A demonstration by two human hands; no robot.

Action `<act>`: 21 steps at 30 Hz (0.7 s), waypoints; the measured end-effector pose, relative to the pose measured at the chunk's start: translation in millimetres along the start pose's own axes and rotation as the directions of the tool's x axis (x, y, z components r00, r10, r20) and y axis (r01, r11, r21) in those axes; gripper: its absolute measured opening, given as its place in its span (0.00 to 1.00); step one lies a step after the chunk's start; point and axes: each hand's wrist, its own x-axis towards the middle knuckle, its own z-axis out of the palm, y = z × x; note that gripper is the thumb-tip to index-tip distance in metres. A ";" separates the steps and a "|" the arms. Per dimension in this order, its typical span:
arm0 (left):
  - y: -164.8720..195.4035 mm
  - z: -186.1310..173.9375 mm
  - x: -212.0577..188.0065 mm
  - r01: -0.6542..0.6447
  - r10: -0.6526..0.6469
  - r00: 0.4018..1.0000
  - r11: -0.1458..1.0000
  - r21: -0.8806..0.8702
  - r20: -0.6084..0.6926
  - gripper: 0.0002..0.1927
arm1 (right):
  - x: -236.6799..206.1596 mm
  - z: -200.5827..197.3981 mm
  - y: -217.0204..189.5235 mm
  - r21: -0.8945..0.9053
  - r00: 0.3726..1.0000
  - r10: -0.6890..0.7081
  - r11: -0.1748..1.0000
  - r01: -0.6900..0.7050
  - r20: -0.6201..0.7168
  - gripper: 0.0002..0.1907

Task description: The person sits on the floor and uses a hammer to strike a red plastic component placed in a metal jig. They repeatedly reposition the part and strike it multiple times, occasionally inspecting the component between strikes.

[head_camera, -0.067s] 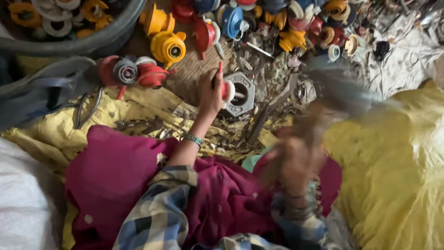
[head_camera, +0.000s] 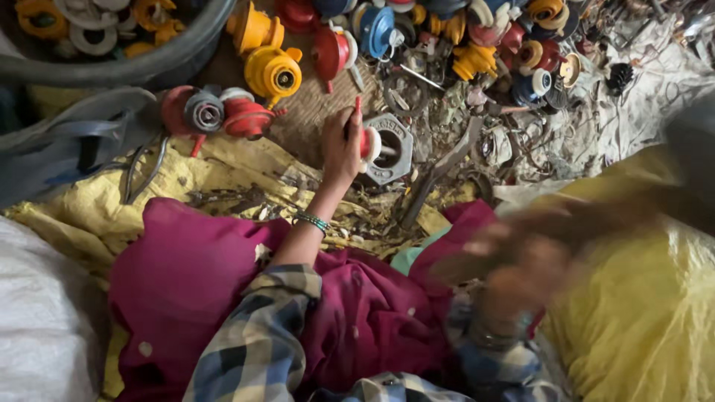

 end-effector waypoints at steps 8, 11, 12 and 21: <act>24.3 -13.8 11.9 -0.041 0.041 0.999 0.999 -0.007 0.011 0.22 | 17.3 -32.9 98.0 -0.978 0.970 -0.145 -0.037 -0.205 -0.197 0.20; 35.8 -15.3 8.1 0.067 -0.041 0.979 0.990 -0.123 0.202 0.23 | 29.7 -37.6 137.6 -0.925 0.935 0.031 -0.162 -0.344 -0.353 0.16; 40.4 -11.9 11.9 0.047 -0.021 0.988 0.984 -0.169 0.155 0.23 | 31.4 -31.3 132.5 -0.931 0.944 0.003 -0.169 -0.324 -0.329 0.14; 12.0 -4.6 5.3 -0.074 0.075 0.996 0.997 0.005 -0.050 0.19 | 8.9 37.8 17.3 -0.965 0.914 -0.376 0.140 0.222 0.156 0.13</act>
